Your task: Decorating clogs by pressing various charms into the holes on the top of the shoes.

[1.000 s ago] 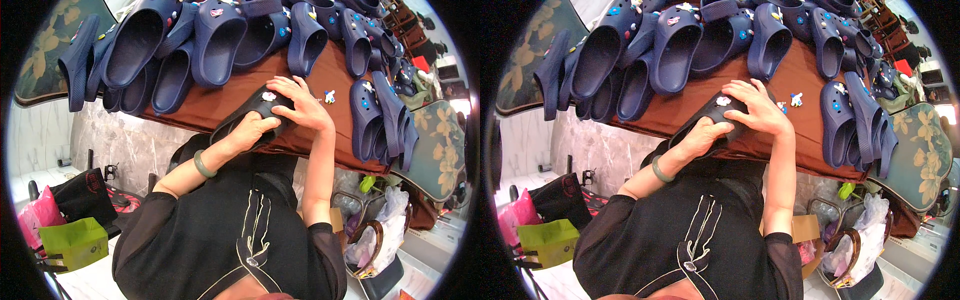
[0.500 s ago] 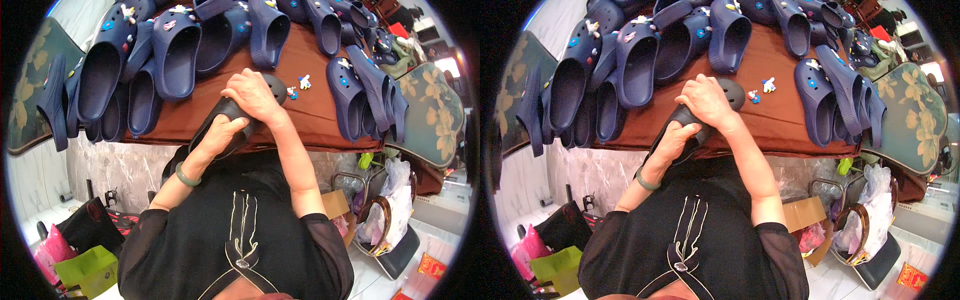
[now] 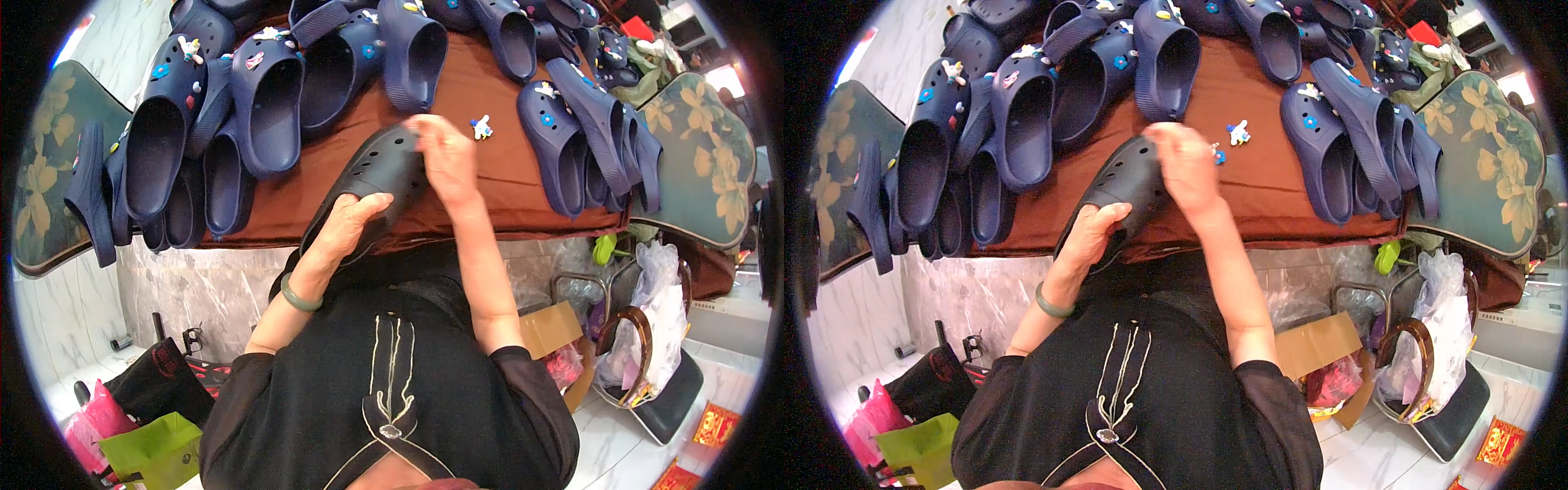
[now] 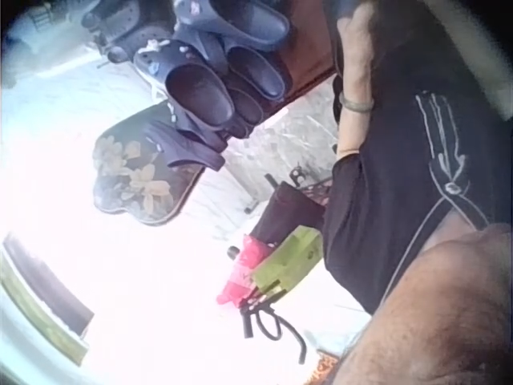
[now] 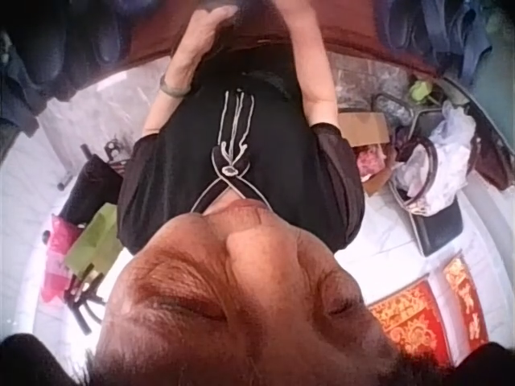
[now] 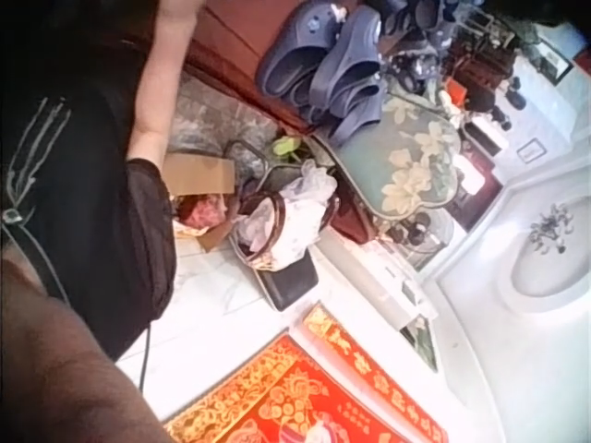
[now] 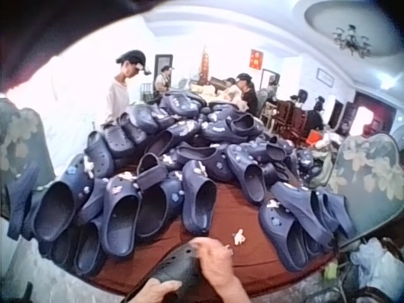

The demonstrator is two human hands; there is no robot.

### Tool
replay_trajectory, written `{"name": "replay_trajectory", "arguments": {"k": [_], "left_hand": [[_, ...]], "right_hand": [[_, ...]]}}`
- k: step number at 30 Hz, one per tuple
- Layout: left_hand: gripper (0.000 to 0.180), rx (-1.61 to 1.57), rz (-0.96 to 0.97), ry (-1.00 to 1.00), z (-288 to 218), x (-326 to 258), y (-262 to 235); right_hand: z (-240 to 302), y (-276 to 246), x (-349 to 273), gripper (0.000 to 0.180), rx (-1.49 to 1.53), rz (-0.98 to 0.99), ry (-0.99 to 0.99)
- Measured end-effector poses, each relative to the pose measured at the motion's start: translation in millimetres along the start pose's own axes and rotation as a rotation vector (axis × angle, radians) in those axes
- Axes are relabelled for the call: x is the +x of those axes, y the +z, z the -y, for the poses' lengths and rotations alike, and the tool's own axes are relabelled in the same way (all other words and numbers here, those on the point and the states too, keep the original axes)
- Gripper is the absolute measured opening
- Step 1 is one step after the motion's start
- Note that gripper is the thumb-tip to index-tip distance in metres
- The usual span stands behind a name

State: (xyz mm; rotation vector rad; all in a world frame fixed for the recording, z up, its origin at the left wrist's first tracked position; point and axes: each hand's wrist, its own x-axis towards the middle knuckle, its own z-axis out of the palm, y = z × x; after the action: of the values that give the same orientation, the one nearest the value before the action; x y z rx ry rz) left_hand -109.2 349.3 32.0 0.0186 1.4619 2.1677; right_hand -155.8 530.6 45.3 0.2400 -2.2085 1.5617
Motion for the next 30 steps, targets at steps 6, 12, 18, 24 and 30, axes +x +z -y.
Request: {"name": "replay_trajectory", "arguments": {"k": [6,12,18,24,30], "left_hand": [[0.033,-0.056,0.004,0.017,-2,-1,5],[0.037,-0.029,0.036,0.000,0,0,1],[0.041,-0.005,0.057,0.002,0,1,0],[0.043,-0.027,0.103,0.012,1,1,-1],[0.043,-0.020,0.109,0.005,-1,0,-1]], "right_hand": [[-67,-92,-19,0.020,-0.536,-0.286,0.053],[-97,-113,-5,0.018,-0.831,-0.147,-0.141],[-77,-87,10,0.031,-1.185,-0.048,0.093],[-87,-88,14,0.027,-1.242,0.020,0.059],[-76,-94,10,0.018,-1.188,-0.054,-0.091]]}}
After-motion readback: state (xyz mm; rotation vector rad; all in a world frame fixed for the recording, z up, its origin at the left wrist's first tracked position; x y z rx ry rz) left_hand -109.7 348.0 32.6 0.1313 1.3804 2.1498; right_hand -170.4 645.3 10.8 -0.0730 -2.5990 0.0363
